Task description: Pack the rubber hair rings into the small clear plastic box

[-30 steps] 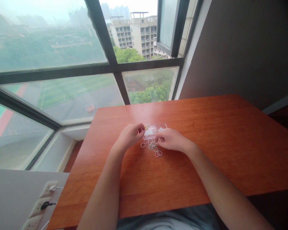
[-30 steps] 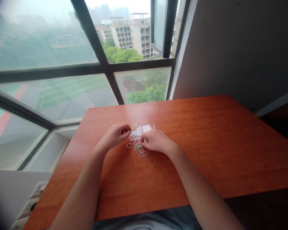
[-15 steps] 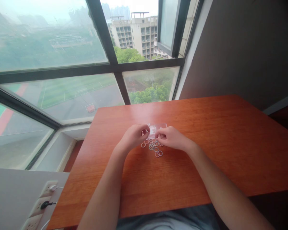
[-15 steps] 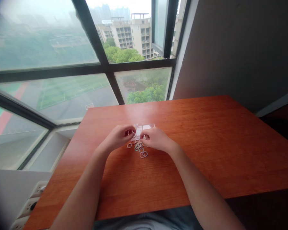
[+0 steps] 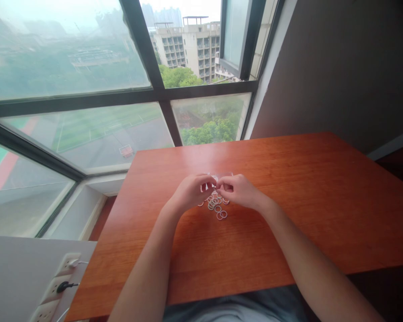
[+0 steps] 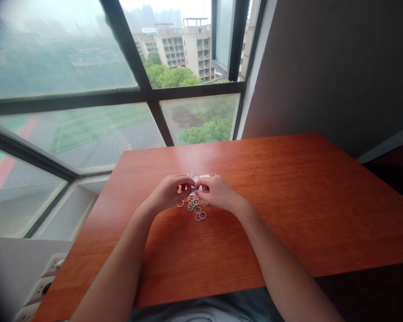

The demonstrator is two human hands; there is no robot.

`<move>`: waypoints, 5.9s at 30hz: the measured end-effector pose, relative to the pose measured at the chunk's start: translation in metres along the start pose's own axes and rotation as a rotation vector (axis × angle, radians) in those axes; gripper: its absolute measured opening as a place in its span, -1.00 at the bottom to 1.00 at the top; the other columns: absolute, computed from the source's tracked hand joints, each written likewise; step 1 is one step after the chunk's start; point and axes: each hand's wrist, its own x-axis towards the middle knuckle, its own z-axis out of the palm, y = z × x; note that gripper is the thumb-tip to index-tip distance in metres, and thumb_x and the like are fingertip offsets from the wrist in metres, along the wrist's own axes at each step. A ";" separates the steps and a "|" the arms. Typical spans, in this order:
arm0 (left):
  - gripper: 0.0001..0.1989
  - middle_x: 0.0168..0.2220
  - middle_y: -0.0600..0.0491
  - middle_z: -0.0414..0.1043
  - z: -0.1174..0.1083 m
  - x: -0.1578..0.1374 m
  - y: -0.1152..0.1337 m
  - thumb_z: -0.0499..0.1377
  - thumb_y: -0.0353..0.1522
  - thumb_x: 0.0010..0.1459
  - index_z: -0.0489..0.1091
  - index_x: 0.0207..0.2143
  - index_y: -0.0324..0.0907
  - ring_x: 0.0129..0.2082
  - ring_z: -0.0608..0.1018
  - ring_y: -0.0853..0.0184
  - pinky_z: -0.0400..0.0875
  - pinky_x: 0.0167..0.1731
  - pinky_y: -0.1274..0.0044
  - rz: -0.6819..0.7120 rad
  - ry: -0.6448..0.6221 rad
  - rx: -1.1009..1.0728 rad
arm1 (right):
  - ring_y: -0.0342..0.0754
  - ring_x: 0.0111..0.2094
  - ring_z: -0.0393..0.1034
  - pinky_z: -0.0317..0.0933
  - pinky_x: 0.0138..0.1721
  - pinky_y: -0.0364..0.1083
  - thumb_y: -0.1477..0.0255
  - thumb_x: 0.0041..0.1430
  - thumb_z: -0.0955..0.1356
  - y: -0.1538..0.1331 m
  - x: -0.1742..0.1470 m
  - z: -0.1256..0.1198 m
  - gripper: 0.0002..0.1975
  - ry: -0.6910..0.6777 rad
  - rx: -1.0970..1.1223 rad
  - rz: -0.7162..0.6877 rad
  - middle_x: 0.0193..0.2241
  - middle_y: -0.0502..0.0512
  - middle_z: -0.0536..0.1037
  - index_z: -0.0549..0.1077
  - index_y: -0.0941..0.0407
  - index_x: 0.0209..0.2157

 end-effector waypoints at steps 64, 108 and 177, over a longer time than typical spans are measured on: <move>-0.86 -0.46 0.09 0.46 -0.013 -0.005 -0.010 0.11 -0.48 0.07 0.48 -0.41 -0.21 -0.49 0.39 0.48 0.26 -0.45 0.65 -0.039 0.003 -0.009 | -0.21 -0.56 0.20 0.02 -0.52 -0.21 0.43 0.04 0.34 0.005 0.000 -0.009 -0.85 -0.080 0.166 0.142 -0.63 -0.09 0.36 0.55 0.14 -0.36; -0.84 -0.46 0.07 0.46 0.000 -0.001 -0.003 0.12 -0.45 0.10 0.51 -0.33 -0.19 -0.50 0.41 0.47 0.25 -0.48 0.65 -0.020 -0.071 -0.021 | -0.21 -0.59 0.22 0.03 -0.55 -0.21 0.41 0.05 0.33 0.004 0.000 0.000 -0.88 -0.158 0.303 0.140 -0.65 -0.09 0.36 0.47 0.17 -0.43; -0.84 -0.47 0.11 0.47 -0.010 -0.004 -0.002 0.10 -0.45 0.11 0.49 -0.34 -0.19 -0.50 0.42 0.48 0.23 -0.46 0.65 -0.027 -0.010 -0.010 | -0.21 -0.60 0.16 0.03 -0.48 -0.21 0.41 0.09 0.36 0.005 0.003 0.023 -0.89 0.163 0.029 0.061 -0.67 -0.13 0.30 0.51 0.11 -0.34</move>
